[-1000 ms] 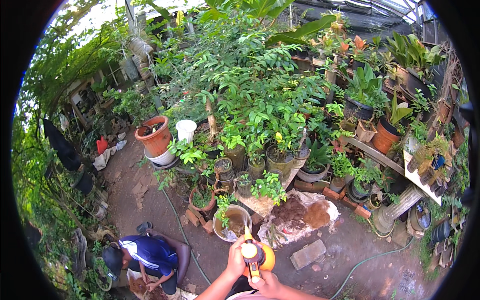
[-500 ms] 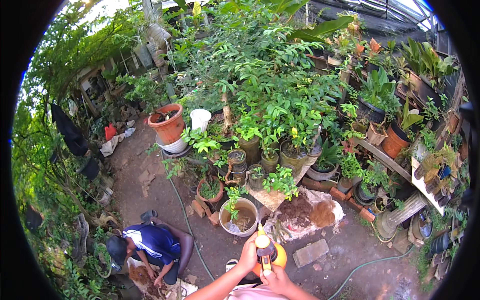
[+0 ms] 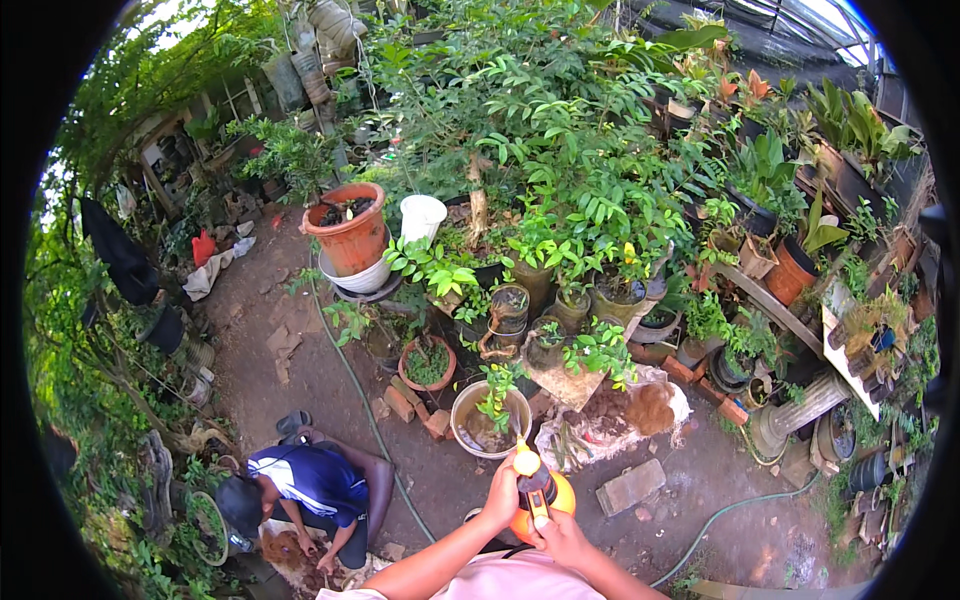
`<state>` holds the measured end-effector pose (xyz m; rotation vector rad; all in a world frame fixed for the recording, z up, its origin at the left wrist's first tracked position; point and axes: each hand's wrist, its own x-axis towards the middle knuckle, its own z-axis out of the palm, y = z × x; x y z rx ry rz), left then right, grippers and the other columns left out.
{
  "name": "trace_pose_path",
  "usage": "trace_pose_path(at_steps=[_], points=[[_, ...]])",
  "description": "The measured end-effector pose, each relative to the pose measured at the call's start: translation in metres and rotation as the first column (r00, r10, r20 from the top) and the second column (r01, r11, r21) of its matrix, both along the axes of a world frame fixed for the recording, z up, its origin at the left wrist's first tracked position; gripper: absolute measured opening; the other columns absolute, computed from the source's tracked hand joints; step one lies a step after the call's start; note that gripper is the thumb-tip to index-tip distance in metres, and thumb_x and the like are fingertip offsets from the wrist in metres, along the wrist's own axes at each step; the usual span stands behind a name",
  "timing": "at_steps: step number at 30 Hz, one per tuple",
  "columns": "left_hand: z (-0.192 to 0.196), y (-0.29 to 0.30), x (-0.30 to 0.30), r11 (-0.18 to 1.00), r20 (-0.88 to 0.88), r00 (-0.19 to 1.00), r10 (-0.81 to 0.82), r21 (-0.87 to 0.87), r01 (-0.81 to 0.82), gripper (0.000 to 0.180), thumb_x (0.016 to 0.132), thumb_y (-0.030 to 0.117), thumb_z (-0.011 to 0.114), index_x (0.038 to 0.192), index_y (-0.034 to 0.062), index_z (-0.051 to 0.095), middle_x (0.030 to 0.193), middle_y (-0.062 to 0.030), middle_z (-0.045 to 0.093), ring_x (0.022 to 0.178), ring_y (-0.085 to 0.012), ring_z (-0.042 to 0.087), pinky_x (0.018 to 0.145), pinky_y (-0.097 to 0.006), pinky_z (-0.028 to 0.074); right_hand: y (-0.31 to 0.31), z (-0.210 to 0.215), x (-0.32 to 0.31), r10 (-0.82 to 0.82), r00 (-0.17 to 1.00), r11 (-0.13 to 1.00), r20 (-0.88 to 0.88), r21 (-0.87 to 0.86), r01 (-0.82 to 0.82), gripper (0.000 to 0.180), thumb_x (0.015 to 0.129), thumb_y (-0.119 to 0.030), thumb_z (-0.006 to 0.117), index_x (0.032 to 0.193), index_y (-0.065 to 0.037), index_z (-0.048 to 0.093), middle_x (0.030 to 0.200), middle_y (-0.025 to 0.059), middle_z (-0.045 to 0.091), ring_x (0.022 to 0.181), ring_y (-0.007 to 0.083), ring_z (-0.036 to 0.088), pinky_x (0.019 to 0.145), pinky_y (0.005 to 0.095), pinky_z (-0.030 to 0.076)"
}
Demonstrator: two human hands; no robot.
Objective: The person uses a handheld pressure sprayer to mist water onto numerous potted plants arranged on shelves and the floor in a greenhouse. The person moves around the area, spraying different plants and occasionally pumping the sprayer to maintain pressure.
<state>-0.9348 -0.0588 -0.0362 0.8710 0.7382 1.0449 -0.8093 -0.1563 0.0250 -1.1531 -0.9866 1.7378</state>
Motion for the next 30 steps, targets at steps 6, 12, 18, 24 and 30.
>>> trace_pose_path(at_steps=[6, 12, 18, 24, 30], points=[[-0.037, -0.005, -0.019, 0.972, -0.068, 0.995, -0.067, -0.231, 0.049, 0.047, 0.098, 0.044, 0.034, 0.11, 0.0036, 0.055, 0.111, -0.0147, 0.067, 0.107, -0.024, 0.062, 0.098, -0.038, 0.046, 0.007, -0.015, -0.013, 0.022, 0.98, 0.998, 0.198, -0.061, -0.01, 0.03, 0.103, -0.028, 0.044, 0.09, -0.004, 0.055, 0.064, -0.0036, 0.047, 0.054, 0.0059, 0.043, 0.05, 0.0245, 0.036], [-0.055, -0.007, -0.031, 0.923, -0.046, 0.978, -0.202, -0.342, 0.175, 0.048, 0.097, 0.041, 0.033, 0.112, 0.0029, 0.057, 0.112, -0.0149, 0.067, 0.107, -0.0234, 0.063, 0.098, -0.038, 0.046, -0.001, -0.02, -0.038, -0.073, 0.97, 0.979, 0.232, -0.167, 0.114, 0.032, 0.104, -0.03, 0.04, 0.088, -0.005, 0.053, 0.062, -0.0015, 0.047, 0.052, 0.0074, 0.042, 0.05, 0.0248, 0.036], [-0.038, 0.012, -0.038, 0.942, -0.106, 0.952, -0.288, -0.211, 0.261, 0.038, 0.094, 0.023, 0.032, 0.115, 0.0016, 0.056, 0.108, -0.0111, 0.066, 0.101, -0.0207, 0.063, 0.092, -0.033, 0.047, -0.005, -0.022, -0.064, -0.215, 0.955, 0.965, 0.204, -0.108, 0.24, 0.035, 0.104, -0.032, 0.04, 0.088, -0.004, 0.052, 0.061, 0.0006, 0.047, 0.051, 0.0084, 0.042, 0.048, 0.0258, 0.035], [0.032, 0.047, -0.056, 0.94, -0.073, 0.962, -0.263, 0.204, 0.273, 0.034, 0.096, 0.033, 0.039, 0.107, 0.0031, 0.051, 0.105, -0.0128, 0.063, 0.101, -0.0203, 0.061, 0.095, -0.034, 0.047, 0.013, 0.001, -0.078, -0.275, 0.919, 0.917, 0.284, 0.364, 0.162, 0.049, 0.1, -0.046, 0.041, 0.078, -0.004, 0.053, 0.06, 0.0019, 0.05, 0.05, 0.0119, 0.047, 0.048, 0.0284, 0.037], [0.094, 0.071, -0.085, 0.906, -0.014, 0.995, -0.097, 0.413, 0.094, 0.046, 0.09, 0.04, 0.041, 0.104, -0.0013, 0.055, 0.099, -0.015, 0.065, 0.096, -0.0247, 0.063, 0.091, -0.038, 0.047, 0.052, 0.026, -0.089, -0.228, 0.914, 0.814, 0.334, 0.58, -0.009, 0.042, 0.095, -0.038, 0.052, 0.074, -0.002, 0.05, 0.057, 0.0065, 0.045, 0.05, 0.0225, 0.047, 0.052, 0.0369, 0.04]])
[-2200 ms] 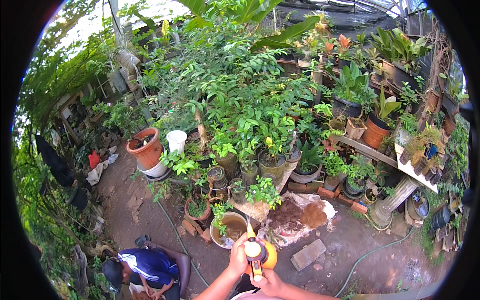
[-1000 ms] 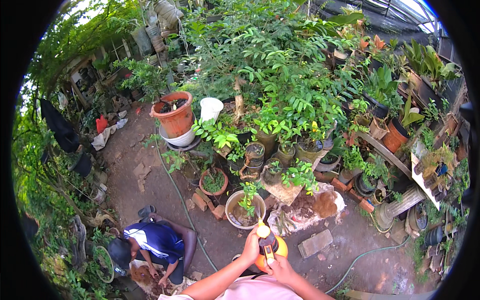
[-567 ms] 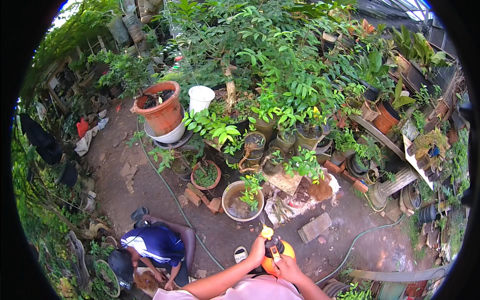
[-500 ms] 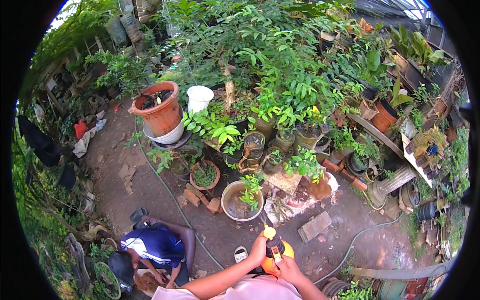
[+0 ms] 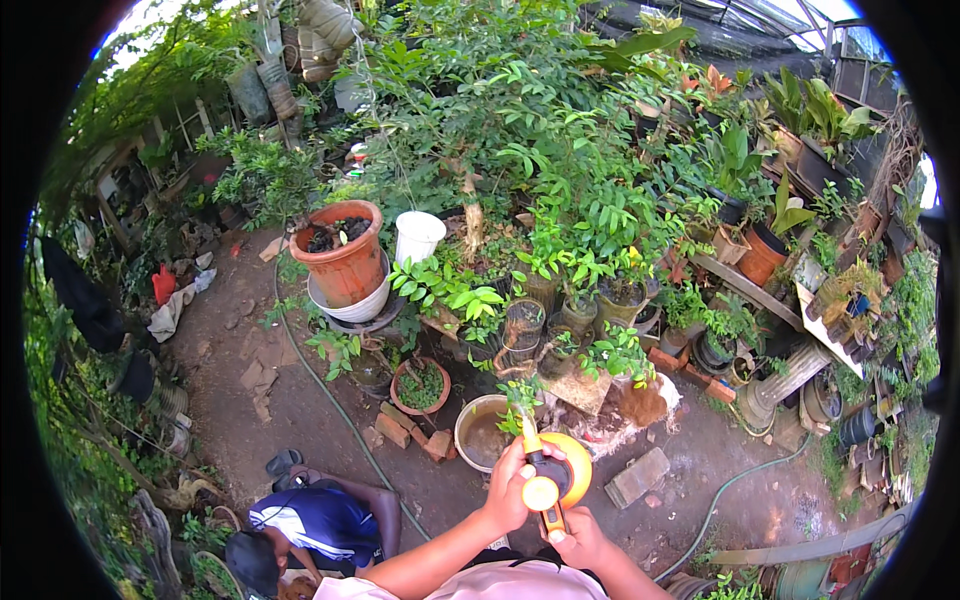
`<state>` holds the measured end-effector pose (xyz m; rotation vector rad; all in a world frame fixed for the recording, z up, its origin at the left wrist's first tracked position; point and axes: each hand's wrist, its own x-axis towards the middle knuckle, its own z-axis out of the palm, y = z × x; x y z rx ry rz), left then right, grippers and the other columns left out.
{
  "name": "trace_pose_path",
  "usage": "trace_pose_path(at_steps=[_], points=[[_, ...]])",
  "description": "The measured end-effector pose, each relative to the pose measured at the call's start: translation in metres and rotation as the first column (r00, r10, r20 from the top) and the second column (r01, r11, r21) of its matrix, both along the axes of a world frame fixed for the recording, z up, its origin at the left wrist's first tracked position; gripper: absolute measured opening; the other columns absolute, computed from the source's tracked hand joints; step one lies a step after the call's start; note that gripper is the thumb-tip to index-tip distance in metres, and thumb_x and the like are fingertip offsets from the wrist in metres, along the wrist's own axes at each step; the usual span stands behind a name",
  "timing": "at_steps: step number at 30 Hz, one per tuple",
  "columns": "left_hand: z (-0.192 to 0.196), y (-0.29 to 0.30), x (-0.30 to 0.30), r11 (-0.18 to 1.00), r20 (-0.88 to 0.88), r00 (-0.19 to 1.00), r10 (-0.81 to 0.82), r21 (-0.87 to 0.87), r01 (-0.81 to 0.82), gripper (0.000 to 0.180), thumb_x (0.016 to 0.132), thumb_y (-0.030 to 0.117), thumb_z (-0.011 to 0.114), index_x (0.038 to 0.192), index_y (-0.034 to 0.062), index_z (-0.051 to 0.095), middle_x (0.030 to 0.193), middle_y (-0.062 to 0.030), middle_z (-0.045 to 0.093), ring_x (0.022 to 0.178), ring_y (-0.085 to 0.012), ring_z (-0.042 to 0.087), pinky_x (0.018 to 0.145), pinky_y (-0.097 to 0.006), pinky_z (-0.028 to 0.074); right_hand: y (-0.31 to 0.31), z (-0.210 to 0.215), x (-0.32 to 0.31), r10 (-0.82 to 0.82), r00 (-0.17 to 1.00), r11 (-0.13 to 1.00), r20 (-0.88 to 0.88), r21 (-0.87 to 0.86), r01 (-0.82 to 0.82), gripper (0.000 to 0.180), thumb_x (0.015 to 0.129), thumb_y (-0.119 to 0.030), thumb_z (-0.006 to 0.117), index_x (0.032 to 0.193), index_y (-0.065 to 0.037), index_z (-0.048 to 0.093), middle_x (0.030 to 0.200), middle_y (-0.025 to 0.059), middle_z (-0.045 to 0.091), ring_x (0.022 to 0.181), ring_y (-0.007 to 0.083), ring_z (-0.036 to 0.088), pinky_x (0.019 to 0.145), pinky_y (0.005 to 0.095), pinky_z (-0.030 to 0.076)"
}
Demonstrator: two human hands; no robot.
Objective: The person uses a handheld pressure sprayer to mist water onto numerous potted plants arranged on shelves and the floor in a greenhouse. The person moves around the area, spraying different plants and occasionally pumping the sprayer to maintain pressure.
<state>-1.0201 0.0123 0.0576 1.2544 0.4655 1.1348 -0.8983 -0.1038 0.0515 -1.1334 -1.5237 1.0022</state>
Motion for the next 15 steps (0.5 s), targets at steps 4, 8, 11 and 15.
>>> trace_pose_path(at_steps=[4, 8, 11, 15], points=[[0.002, 0.007, -0.02, 0.999, 0.047, 0.998, 0.028, -0.017, -0.027, 0.044, 0.094, 0.044, 0.047, 0.107, 0.0016, 0.051, 0.102, -0.0139, 0.061, 0.1, -0.0235, 0.06, 0.094, -0.038, 0.046, 0.016, 0.004, -0.014, 0.07, 0.998, 0.997, 0.006, -0.026, -0.07, 0.055, 0.097, -0.052, 0.043, 0.07, -0.004, 0.051, 0.06, 0.0023, 0.049, 0.053, 0.0164, 0.051, 0.051, 0.0326, 0.041], [-0.024, 0.008, -0.032, 0.985, -0.002, 0.997, 0.081, -0.156, -0.08, 0.036, 0.093, 0.033, 0.04, 0.106, 0.0019, 0.052, 0.101, -0.0131, 0.063, 0.097, -0.0217, 0.062, 0.091, -0.036, 0.048, 0.024, -0.004, -0.028, 0.099, 0.99, 0.99, -0.097, -0.09, -0.108, 0.049, 0.099, -0.046, 0.041, 0.076, -0.004, 0.052, 0.061, -0.0001, 0.048, 0.053, 0.0115, 0.047, 0.051, 0.0283, 0.038], [-0.049, 0.01, -0.038, 0.957, -0.117, 0.98, 0.163, -0.221, -0.186, 0.034, 0.094, 0.03, 0.036, 0.106, 0.0026, 0.053, 0.1, -0.0134, 0.064, 0.097, -0.0215, 0.062, 0.091, -0.035, 0.049, 0.028, -0.013, -0.028, 0.117, 0.941, 0.884, -0.318, -0.398, -0.244, 0.033, 0.098, -0.031, 0.045, 0.082, -0.004, 0.052, 0.068, -0.0008, 0.049, 0.06, 0.0103, 0.046, 0.056, 0.0287, 0.039], [-0.072, 0.019, -0.043, 0.903, -0.092, 0.974, 0.207, -0.364, -0.227, 0.035, 0.096, 0.031, 0.032, 0.105, 0.0033, 0.053, 0.101, -0.0146, 0.067, 0.096, -0.0215, 0.064, 0.09, -0.035, 0.05, 0.045, -0.029, -0.03, 0.134, 0.946, 0.823, -0.294, -0.499, -0.272, 0.03, 0.1, -0.029, 0.042, 0.086, -0.005, 0.052, 0.068, -0.003, 0.047, 0.06, 0.007, 0.042, 0.054, 0.0252, 0.035]])
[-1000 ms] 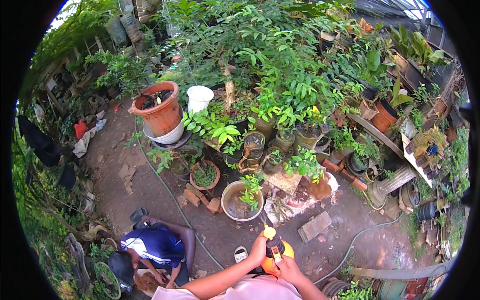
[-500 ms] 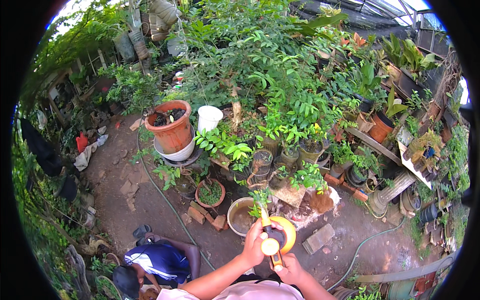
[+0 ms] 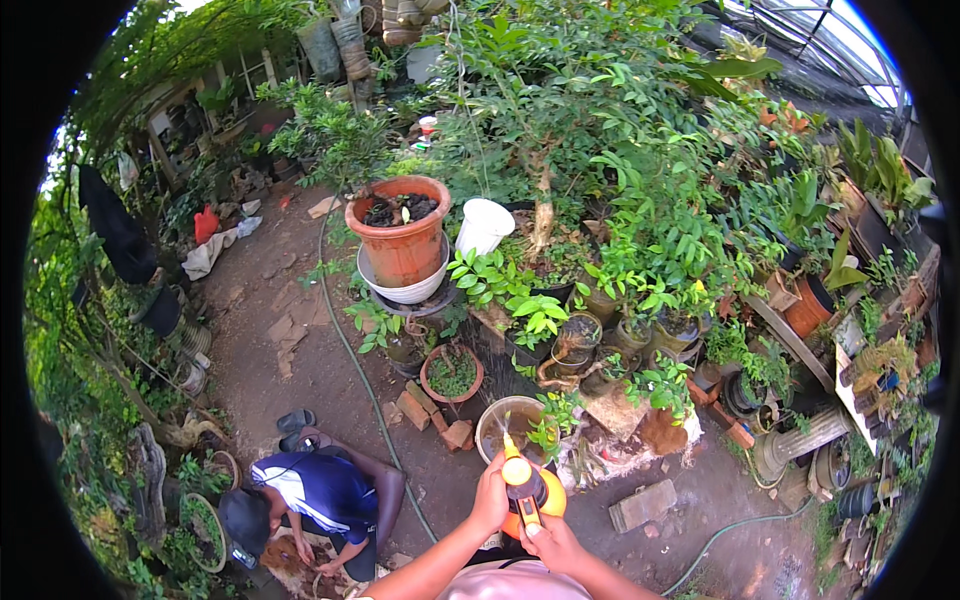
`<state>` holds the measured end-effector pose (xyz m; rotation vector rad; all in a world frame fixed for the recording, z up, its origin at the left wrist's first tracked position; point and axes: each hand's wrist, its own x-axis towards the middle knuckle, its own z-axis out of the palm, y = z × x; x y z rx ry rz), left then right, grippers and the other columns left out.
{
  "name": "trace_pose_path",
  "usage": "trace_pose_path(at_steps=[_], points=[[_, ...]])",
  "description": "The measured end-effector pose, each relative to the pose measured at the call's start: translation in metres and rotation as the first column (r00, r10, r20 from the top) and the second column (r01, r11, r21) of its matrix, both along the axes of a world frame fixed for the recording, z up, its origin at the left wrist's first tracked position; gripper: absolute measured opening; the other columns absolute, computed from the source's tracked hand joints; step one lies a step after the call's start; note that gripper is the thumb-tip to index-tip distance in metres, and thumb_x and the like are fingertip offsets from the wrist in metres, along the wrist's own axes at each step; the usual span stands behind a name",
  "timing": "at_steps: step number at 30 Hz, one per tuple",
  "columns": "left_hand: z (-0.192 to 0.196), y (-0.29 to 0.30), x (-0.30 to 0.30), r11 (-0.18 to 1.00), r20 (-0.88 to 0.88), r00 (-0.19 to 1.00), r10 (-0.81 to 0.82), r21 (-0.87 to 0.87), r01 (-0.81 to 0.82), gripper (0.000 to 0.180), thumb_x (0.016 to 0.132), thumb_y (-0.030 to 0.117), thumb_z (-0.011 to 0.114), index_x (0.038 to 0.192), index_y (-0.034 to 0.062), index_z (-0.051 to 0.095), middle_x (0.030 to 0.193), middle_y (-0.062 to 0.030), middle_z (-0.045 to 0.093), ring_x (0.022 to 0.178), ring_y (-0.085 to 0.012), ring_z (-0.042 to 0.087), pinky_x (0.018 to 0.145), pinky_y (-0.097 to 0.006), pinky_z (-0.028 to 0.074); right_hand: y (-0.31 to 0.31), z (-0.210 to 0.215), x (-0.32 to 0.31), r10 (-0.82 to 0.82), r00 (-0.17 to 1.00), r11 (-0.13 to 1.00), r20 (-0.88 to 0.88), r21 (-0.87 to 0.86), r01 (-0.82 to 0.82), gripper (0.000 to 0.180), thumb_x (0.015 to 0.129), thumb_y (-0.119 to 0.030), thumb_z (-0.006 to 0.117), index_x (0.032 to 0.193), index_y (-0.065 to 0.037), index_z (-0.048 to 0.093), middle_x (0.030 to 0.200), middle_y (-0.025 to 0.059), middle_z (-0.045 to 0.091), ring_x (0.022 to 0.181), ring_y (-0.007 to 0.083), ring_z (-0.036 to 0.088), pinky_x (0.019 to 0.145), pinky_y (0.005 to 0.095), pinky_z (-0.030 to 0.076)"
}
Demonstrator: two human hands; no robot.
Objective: The person uses a handheld pressure sprayer to mist water onto numerous potted plants arranged on shelves and the floor in a greenhouse. The person moves around the area, spraying different plants and occasionally pumping the sprayer to maintain pressure.
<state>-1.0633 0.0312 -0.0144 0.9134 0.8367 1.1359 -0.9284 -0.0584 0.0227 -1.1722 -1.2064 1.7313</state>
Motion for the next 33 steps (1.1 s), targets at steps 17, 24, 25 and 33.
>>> trace_pose_path(at_steps=[17, 24, 25, 33], points=[[-0.035, 0.064, 0.017, 0.99, -0.521, 0.847, 0.105, -0.025, -0.138, 0.034, 0.095, 0.029, 0.05, 0.113, 0.0025, 0.062, 0.101, -0.0103, 0.069, 0.094, -0.0206, 0.066, 0.086, -0.033, 0.049, 0.095, -0.014, 0.053, 0.082, 0.994, 0.993, 0.076, -0.091, -0.074, 0.031, 0.103, -0.029, 0.042, 0.088, -0.005, 0.053, 0.062, -0.0017, 0.047, 0.052, 0.0072, 0.042, 0.05, 0.0245, 0.035], [-0.037, 0.061, 0.005, 0.964, -0.581, 0.81, 0.078, -0.164, -0.21, 0.035, 0.097, 0.028, 0.055, 0.118, 0.0011, 0.06, 0.103, -0.0075, 0.068, 0.096, -0.0147, 0.063, 0.087, -0.03, 0.048, 0.111, -0.049, 0.069, 0.147, 0.964, 0.986, 0.222, -0.113, -0.125, 0.029, 0.102, -0.027, 0.045, 0.087, -0.003, 0.053, 0.063, -0.0008, 0.047, 0.053, 0.0079, 0.043, 0.05, 0.0252, 0.036], [-0.038, 0.061, 0.007, 0.961, -0.529, 0.842, 0.108, -0.162, -0.225, 0.036, 0.096, 0.03, 0.055, 0.118, 0.0017, 0.06, 0.103, -0.0087, 0.069, 0.097, -0.016, 0.065, 0.087, -0.03, 0.049, 0.112, -0.054, 0.07, 0.137, 0.963, 0.987, 0.231, -0.119, -0.112, 0.029, 0.101, -0.027, 0.045, 0.087, -0.003, 0.053, 0.063, -0.0007, 0.047, 0.053, 0.0081, 0.044, 0.05, 0.0253, 0.036], [-0.01, 0.067, 0.023, 0.97, -0.584, 0.78, 0.227, 0.205, -0.128, 0.045, 0.084, 0.026, 0.074, 0.12, 0.0023, 0.06, 0.105, -0.0088, 0.065, 0.089, -0.0185, 0.065, 0.084, -0.031, 0.051, 0.113, -0.074, 0.075, 0.16, 0.946, 0.98, 0.283, -0.157, -0.119, 0.034, 0.098, -0.029, 0.047, 0.092, 0.001, 0.061, 0.066, 0.0053, 0.058, 0.059, 0.0149, 0.056, 0.057, 0.0326, 0.044]])
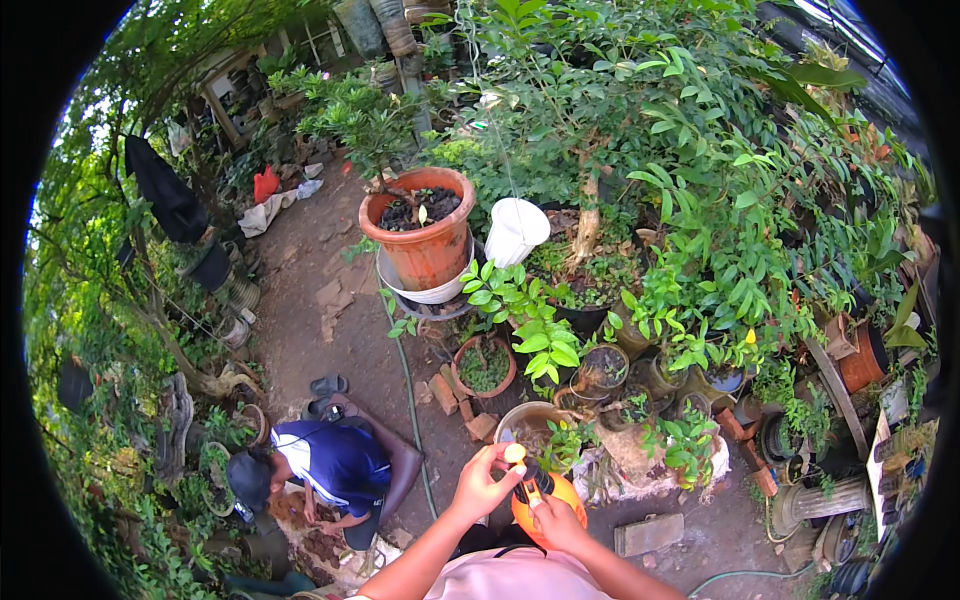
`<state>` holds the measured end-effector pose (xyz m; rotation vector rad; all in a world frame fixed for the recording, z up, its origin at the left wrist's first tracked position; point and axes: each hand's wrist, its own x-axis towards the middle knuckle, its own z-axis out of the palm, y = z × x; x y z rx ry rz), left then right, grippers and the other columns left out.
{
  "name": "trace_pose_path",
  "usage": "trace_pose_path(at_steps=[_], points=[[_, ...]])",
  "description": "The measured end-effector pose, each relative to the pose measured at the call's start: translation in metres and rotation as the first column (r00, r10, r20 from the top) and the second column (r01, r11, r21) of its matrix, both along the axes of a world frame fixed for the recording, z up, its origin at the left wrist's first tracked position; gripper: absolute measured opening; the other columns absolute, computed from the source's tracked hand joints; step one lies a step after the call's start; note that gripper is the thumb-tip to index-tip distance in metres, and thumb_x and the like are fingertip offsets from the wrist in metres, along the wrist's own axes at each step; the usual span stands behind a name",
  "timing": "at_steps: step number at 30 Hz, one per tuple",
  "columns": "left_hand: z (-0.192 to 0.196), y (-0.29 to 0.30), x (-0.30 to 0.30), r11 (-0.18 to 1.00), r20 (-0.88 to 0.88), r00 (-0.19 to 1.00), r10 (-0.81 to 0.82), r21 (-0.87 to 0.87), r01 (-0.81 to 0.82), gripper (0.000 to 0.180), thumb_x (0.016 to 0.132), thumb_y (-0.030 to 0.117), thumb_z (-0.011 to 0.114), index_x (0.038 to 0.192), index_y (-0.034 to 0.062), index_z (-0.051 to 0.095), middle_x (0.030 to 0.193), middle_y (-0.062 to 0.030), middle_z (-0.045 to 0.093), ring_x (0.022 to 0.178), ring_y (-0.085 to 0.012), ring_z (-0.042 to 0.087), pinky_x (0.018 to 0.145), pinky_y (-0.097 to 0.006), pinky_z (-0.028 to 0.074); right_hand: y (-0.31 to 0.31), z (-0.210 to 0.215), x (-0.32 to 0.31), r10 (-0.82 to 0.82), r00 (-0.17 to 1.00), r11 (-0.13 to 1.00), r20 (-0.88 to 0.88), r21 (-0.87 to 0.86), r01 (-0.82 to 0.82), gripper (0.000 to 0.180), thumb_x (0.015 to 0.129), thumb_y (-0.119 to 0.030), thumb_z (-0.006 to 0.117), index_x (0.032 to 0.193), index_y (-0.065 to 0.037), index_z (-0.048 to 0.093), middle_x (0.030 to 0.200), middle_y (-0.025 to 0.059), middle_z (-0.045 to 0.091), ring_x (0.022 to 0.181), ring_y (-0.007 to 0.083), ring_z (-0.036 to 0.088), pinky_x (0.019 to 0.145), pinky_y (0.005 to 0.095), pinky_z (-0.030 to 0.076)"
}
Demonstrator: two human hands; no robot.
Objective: The person uses a handheld pressure sprayer to mist water onto numerous potted plants arranged on shelves and the floor in a greenhouse. The person moves around the area, spraying different plants and occasionally pumping the sprayer to maintain pressure.
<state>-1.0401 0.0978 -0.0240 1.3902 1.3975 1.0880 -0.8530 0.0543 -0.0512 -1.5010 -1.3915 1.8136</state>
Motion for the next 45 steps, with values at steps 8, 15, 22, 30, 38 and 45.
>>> trace_pose_path(at_steps=[8, 15, 22, 30, 38, 45], points=[[0.033, 0.045, -0.012, 0.92, -0.37, 0.879, -0.302, 0.131, 0.371, 0.028, 0.088, 0.021, 0.067, 0.114, 0.0115, 0.068, 0.094, -0.0106, 0.068, 0.09, -0.0285, 0.066, 0.081, -0.04, 0.053, -0.01, 0.0, -0.011, -0.069, 0.996, 0.997, -0.048, 0.035, 0.07, 0.029, 0.098, -0.026, 0.048, 0.092, 0.0, 0.061, 0.065, 0.0049, 0.056, 0.058, 0.0135, 0.054, 0.056, 0.0314, 0.044], [0.032, 0.049, -0.024, 0.869, -0.453, 0.82, -0.349, 0.171, 0.464, 0.023, 0.093, 0.022, 0.059, 0.112, 0.0116, 0.068, 0.09, -0.0089, 0.068, 0.084, -0.0298, 0.066, 0.073, -0.041, 0.052, -0.021, 0.008, -0.042, -0.196, 0.976, 0.98, -0.097, -0.066, 0.19, 0.028, 0.101, -0.025, 0.042, 0.088, -0.004, 0.054, 0.066, -0.0005, 0.049, 0.054, 0.0077, 0.044, 0.051, 0.025, 0.037], [0.031, 0.05, -0.057, 0.865, -0.348, 0.83, -0.435, 0.092, 0.492, 0.025, 0.092, 0.023, 0.06, 0.113, 0.0124, 0.066, 0.099, -0.0099, 0.068, 0.089, -0.0295, 0.067, 0.08, -0.043, 0.053, -0.022, 0.027, -0.086, -0.315, 0.945, 0.942, -0.09, -0.153, 0.3, 0.031, 0.1, -0.029, 0.041, 0.084, -0.005, 0.054, 0.063, -0.0009, 0.049, 0.052, 0.0081, 0.045, 0.05, 0.0255, 0.037], [0.038, 0.057, -0.082, 0.821, -0.337, 0.836, -0.434, 0.235, 0.52, 0.051, 0.087, 0.031, 0.067, 0.132, 0.01, 0.053, 0.124, -0.0144, 0.059, 0.116, -0.0327, 0.057, 0.099, -0.044, 0.043, -0.034, 0.033, -0.117, -0.431, 0.894, 0.902, -0.119, -0.059, 0.427, 0.03, 0.102, -0.025, 0.042, 0.086, -0.003, 0.055, 0.063, 0.0002, 0.051, 0.054, 0.0081, 0.048, 0.052, 0.0239, 0.04], [-0.003, 0.059, -0.108, 0.863, -0.045, 0.889, -0.455, 0.222, 0.453, 0.054, 0.094, 0.035, 0.058, 0.136, 0.0033, 0.046, 0.132, -0.017, 0.054, 0.125, -0.0312, 0.051, 0.107, -0.041, 0.037, -0.043, 0.09, -0.12, -0.668, 0.427, 0.621, -0.61, -0.14, 0.771, 0.031, 0.087, -0.032, 0.051, 0.085, -0.001, 0.052, 0.059, 0.0098, 0.049, 0.047, 0.0195, 0.047, 0.046, 0.0328, 0.041], [-0.043, 0.048, -0.09, 0.798, 0.498, 0.772, -0.395, -0.23, 0.557, 0.046, 0.106, 0.037, 0.035, 0.14, 0.0069, 0.043, 0.136, -0.0085, 0.052, 0.124, -0.0181, 0.049, 0.102, -0.033, 0.037, -0.04, 0.155, -0.142, -0.55, 0.41, 0.494, -0.727, 0.113, 0.862, 0.041, 0.086, -0.041, 0.059, 0.079, -0.001, 0.052, 0.051, 0.0071, 0.045, 0.037, 0.0176, 0.041, 0.038, 0.032, 0.037]])
